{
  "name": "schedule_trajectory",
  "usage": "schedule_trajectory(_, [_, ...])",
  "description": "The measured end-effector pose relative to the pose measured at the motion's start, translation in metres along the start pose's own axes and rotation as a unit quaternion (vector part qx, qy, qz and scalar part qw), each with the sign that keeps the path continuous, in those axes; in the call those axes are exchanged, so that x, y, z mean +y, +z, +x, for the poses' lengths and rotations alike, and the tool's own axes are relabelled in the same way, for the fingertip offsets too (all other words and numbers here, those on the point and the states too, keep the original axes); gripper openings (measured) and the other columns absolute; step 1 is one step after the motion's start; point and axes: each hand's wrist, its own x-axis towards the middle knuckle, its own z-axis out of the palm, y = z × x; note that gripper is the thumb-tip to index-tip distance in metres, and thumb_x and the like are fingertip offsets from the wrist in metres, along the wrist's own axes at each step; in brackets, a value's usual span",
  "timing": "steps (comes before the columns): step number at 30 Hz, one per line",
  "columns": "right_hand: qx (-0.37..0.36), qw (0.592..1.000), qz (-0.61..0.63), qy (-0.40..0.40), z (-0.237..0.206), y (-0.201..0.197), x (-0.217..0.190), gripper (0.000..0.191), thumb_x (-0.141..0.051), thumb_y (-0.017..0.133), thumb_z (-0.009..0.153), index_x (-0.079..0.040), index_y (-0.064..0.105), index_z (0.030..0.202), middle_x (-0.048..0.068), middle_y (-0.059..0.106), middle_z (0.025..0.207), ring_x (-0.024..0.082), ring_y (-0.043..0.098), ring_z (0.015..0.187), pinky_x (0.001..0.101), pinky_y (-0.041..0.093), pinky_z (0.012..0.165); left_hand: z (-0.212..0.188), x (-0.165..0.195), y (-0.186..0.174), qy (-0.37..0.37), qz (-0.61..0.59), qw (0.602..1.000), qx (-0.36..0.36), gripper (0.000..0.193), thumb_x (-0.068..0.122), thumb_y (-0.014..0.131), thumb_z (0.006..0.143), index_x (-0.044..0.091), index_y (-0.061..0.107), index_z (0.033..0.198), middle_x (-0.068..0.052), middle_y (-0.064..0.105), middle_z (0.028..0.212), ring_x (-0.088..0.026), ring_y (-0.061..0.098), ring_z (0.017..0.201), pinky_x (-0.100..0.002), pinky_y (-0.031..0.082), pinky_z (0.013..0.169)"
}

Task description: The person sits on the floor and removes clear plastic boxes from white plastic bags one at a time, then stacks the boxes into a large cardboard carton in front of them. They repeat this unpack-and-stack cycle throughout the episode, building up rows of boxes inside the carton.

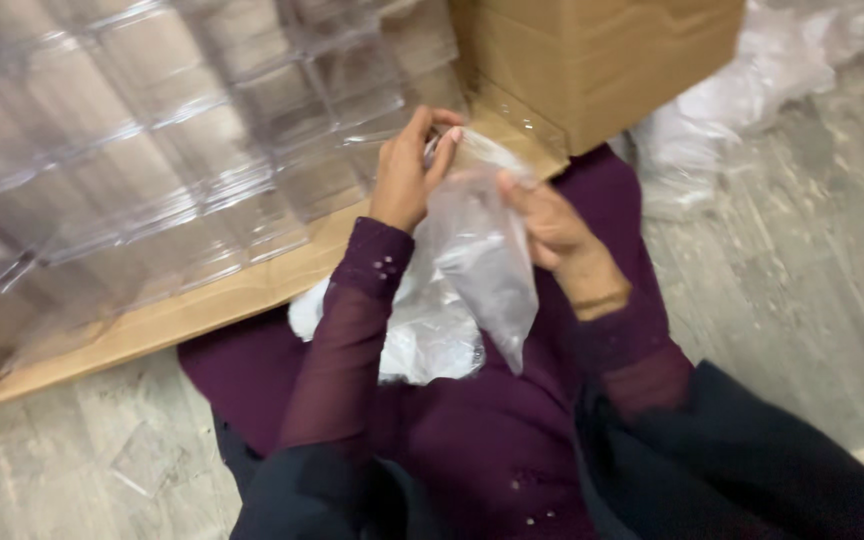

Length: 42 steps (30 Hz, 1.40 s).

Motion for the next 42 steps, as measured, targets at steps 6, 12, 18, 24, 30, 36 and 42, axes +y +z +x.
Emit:
schedule_trajectory(6, [0.387,0.871,-0.013,-0.302,-0.119,-0.113,-0.041,0.057,-0.042,0.055,0.103,0.000,0.054,0.141,0.013,0.064,0.140,0.029,0.063,0.132,0.0477,0.049,0.116,-0.020,-0.078,0.016,-0.116,-0.127,0.985,-0.030,0.034,0.020,0.064,0.099,0.004,0.058,0.128,-0.009,0.070,0.095,-0.015,0.069,0.082,-0.028,0.058,0.072])
schedule_trajectory(12, [0.699,0.602,0.013,-0.386,-0.162,-0.201,0.013,0.055,-0.039,0.063,0.097,0.007,0.062,0.127,0.020,0.070,0.126,0.035,0.073,0.110,0.0493,0.064,0.093,-0.033,-0.093,-0.006,-0.285,-0.284,0.914,-0.047,0.030,0.014,0.054,0.098,0.007,0.055,0.126,-0.004,0.065,0.079,-0.011,0.062,0.062,-0.025,0.048,0.055])
schedule_trajectory(18, [0.831,0.489,-0.048,-0.260,-0.068,-0.234,-0.048,0.054,-0.041,0.059,0.097,0.003,0.060,0.130,0.020,0.070,0.122,0.035,0.072,0.106,0.0495,0.061,0.092,-0.034,-0.074,-0.008,-0.291,-0.255,0.921,-0.041,0.028,0.014,0.055,0.102,0.006,0.059,0.128,-0.001,0.065,0.079,-0.005,0.052,0.062,-0.022,0.040,0.056])
schedule_trajectory(24, [0.251,0.923,0.126,-0.262,0.026,-0.243,-0.151,0.047,-0.024,0.053,0.094,0.003,0.063,0.130,0.019,0.071,0.130,0.035,0.069,0.122,0.0490,0.055,0.109,-0.039,-0.086,-0.005,-0.290,-0.273,0.916,-0.044,0.028,0.013,0.051,0.100,0.005,0.059,0.126,0.000,0.067,0.080,-0.005,0.058,0.065,-0.022,0.046,0.061])
schedule_trajectory(30, [0.425,0.862,0.058,-0.270,0.025,-0.248,-0.164,0.034,-0.020,0.055,0.096,-0.003,0.063,0.124,0.016,0.072,0.117,0.031,0.071,0.107,0.0441,0.061,0.092,-0.048,-0.108,-0.017,-0.229,-0.208,0.950,-0.035,0.027,0.012,0.053,0.103,0.002,0.062,0.127,-0.004,0.069,0.086,-0.007,0.060,0.078,-0.021,0.046,0.071])
schedule_trajectory(36, [0.481,0.681,-0.229,-0.502,-0.016,-0.167,-0.114,0.031,-0.014,0.058,0.106,-0.006,0.056,0.136,0.007,0.063,0.122,0.014,0.062,0.093,0.0277,0.056,0.074,-0.077,-0.101,-0.076,-0.294,-0.271,0.916,0.033,0.028,0.018,0.058,0.101,0.003,0.059,0.125,-0.004,0.068,0.087,-0.009,0.058,0.072,-0.023,0.045,0.062])
schedule_trajectory(42, [0.210,0.746,-0.516,-0.365,0.078,-0.028,-0.022,0.012,-0.013,0.064,0.119,-0.006,0.070,0.127,0.007,0.070,0.115,0.013,0.067,0.100,0.0270,0.057,0.091,-0.090,-0.109,-0.090,-0.238,-0.327,0.906,0.129,0.030,0.018,0.056,0.101,0.002,0.066,0.124,-0.005,0.071,0.093,-0.008,0.060,0.076,-0.023,0.049,0.067])
